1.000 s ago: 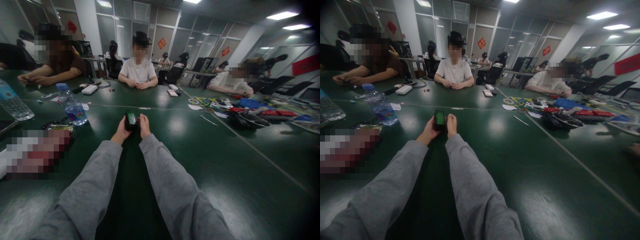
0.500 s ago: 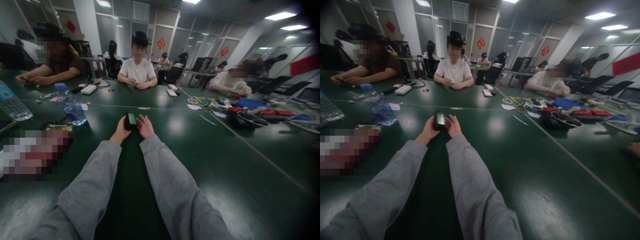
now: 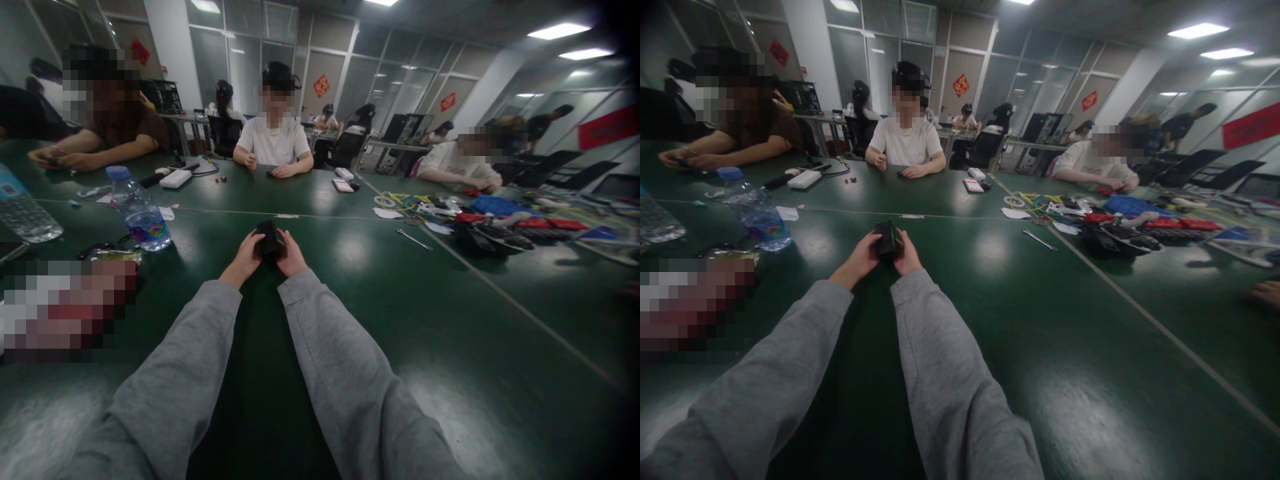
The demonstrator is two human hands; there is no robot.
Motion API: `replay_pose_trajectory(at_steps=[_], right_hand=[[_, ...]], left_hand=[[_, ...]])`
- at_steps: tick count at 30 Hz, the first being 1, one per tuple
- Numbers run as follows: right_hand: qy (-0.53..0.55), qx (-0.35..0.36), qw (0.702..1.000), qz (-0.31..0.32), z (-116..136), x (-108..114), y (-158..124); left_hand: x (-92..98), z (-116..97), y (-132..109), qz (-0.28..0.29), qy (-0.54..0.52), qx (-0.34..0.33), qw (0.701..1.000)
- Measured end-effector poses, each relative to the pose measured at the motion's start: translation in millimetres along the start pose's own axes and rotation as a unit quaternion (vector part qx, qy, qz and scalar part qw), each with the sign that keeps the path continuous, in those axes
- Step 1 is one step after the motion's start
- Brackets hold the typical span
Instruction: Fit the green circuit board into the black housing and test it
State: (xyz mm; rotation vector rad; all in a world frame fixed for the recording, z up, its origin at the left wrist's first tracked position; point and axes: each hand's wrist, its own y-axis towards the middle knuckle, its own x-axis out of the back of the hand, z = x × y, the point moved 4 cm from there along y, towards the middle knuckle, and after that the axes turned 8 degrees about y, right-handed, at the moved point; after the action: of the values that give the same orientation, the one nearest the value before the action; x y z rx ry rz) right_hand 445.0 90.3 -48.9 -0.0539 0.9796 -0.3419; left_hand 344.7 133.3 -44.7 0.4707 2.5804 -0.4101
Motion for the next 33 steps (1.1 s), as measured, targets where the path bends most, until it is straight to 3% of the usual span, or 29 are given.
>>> replay_pose_trajectory(at_steps=[13, 19, 24, 33], right_hand=[[0.022, -0.011, 0.999, -0.038, -2, -3, -3], [0.031, -0.017, 0.999, -0.028, -2, -5, -5], [0.032, -0.034, 0.999, -0.011, -3, -6, -6], [0.033, -0.037, 0.999, 0.011, -4, -8, -6]], left_hand=[[-5.1, -15, 2, -0.019, 0.178, -0.068, 0.982], [-7.6, -22, 0, -0.046, 0.136, -0.096, 0.985], [-10.9, -32, -10, -0.070, 0.183, -0.140, 0.971], [-26.6, -42, -33, -0.059, 0.153, -0.179, 0.970]])
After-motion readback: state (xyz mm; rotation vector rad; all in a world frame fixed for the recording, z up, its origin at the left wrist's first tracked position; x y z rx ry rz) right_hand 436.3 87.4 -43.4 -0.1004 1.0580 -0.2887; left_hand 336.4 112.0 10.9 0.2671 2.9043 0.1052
